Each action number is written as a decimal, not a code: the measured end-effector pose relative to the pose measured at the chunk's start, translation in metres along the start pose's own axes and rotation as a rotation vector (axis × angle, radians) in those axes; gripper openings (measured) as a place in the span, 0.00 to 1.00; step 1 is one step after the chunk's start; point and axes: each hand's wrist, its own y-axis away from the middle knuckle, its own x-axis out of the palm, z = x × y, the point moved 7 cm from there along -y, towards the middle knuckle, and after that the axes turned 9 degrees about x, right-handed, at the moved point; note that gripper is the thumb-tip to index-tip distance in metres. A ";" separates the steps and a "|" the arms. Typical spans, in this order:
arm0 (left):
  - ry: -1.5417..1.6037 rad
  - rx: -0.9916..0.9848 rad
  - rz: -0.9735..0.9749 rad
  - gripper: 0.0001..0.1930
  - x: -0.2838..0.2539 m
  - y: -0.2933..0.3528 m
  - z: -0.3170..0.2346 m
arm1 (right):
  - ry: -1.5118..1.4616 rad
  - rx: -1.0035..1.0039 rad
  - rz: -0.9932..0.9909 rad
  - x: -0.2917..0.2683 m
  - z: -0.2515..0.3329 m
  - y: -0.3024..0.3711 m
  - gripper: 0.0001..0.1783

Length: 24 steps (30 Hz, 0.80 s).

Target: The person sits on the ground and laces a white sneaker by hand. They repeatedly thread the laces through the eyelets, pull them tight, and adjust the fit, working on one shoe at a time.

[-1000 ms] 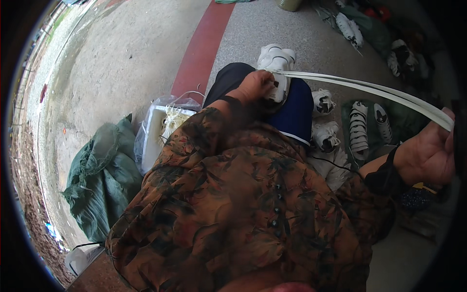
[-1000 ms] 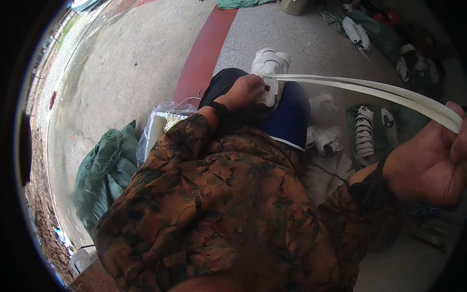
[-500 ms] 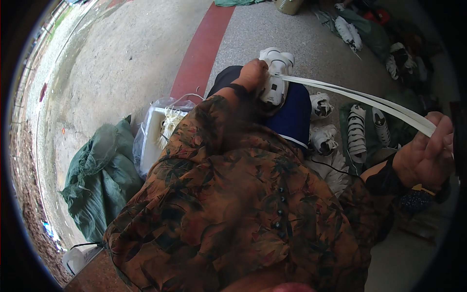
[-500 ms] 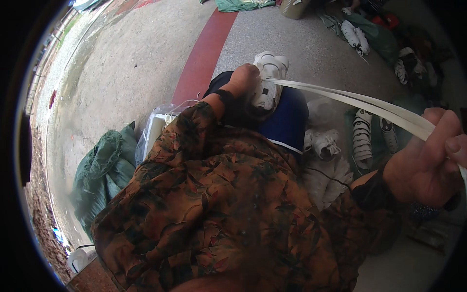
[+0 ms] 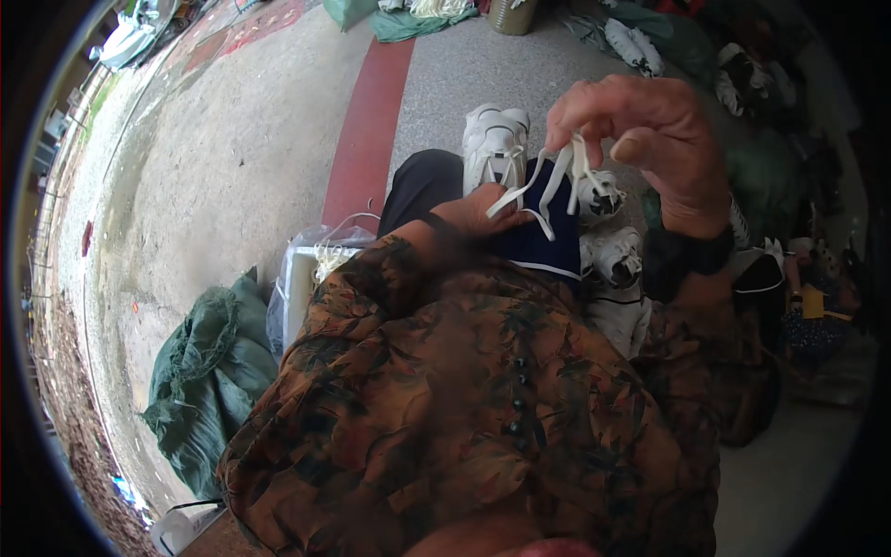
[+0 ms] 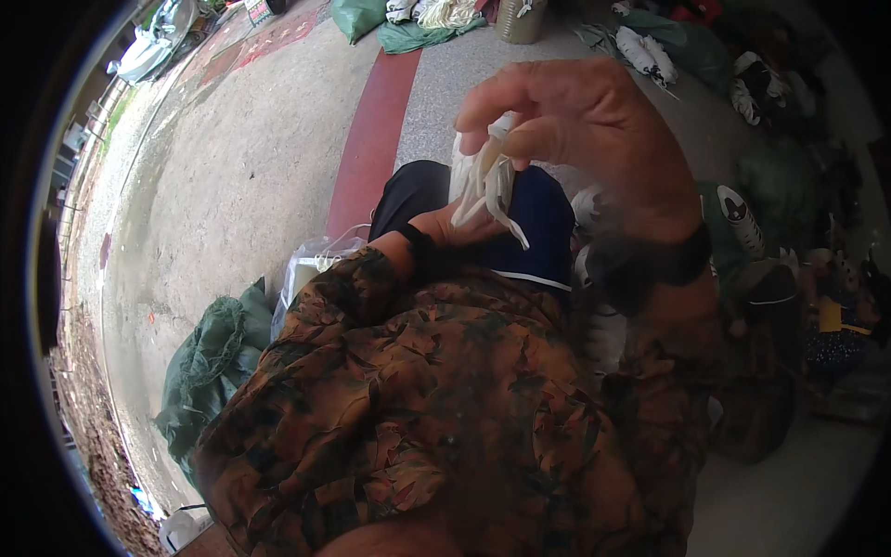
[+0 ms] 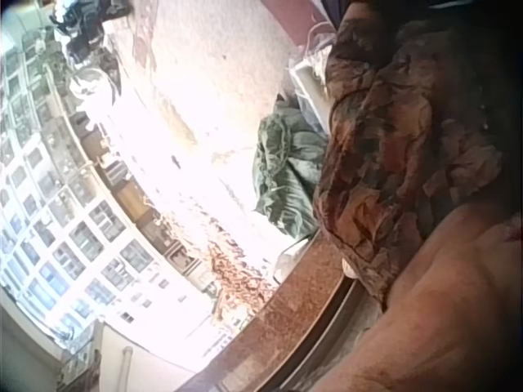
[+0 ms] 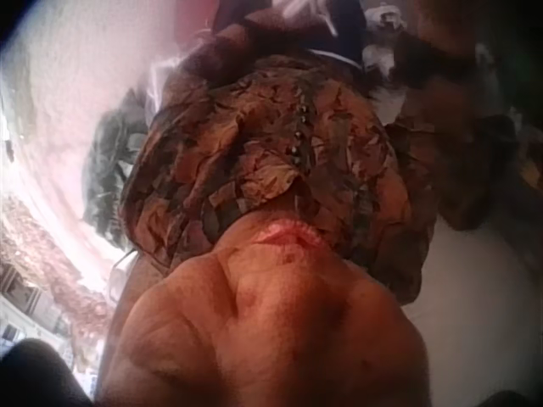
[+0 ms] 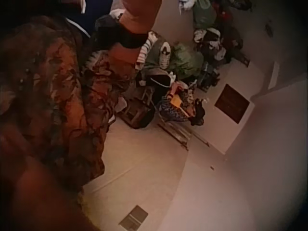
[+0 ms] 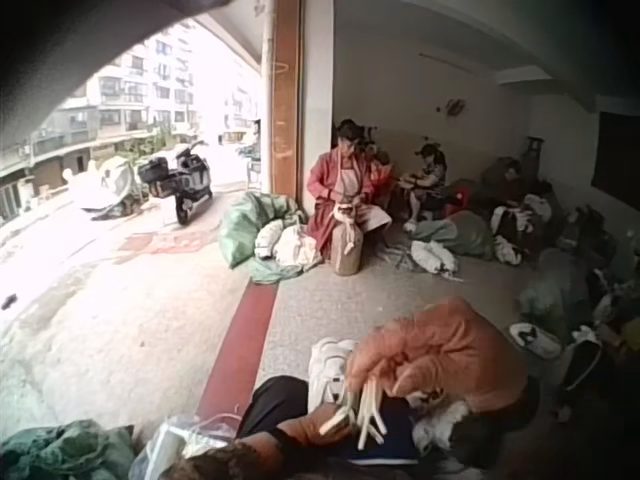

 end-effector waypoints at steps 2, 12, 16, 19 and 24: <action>-0.019 0.048 0.013 0.15 -0.006 -0.005 -0.025 | -0.017 0.247 -0.170 -0.024 -0.077 0.008 0.10; 0.002 -0.040 0.040 0.14 -0.009 -0.003 -0.028 | -0.434 0.908 -0.737 -0.029 -0.363 0.062 0.04; 0.046 -0.063 0.063 0.14 -0.007 -0.001 -0.019 | -0.408 0.937 -0.764 -0.029 -0.376 0.049 0.04; 0.062 -0.054 0.016 0.14 -0.011 -0.003 -0.023 | -0.493 0.863 -0.718 -0.031 -0.384 0.044 0.05; 0.090 0.038 -0.099 0.15 -0.014 -0.001 -0.022 | -0.740 0.718 -0.543 -0.027 -0.384 0.042 0.05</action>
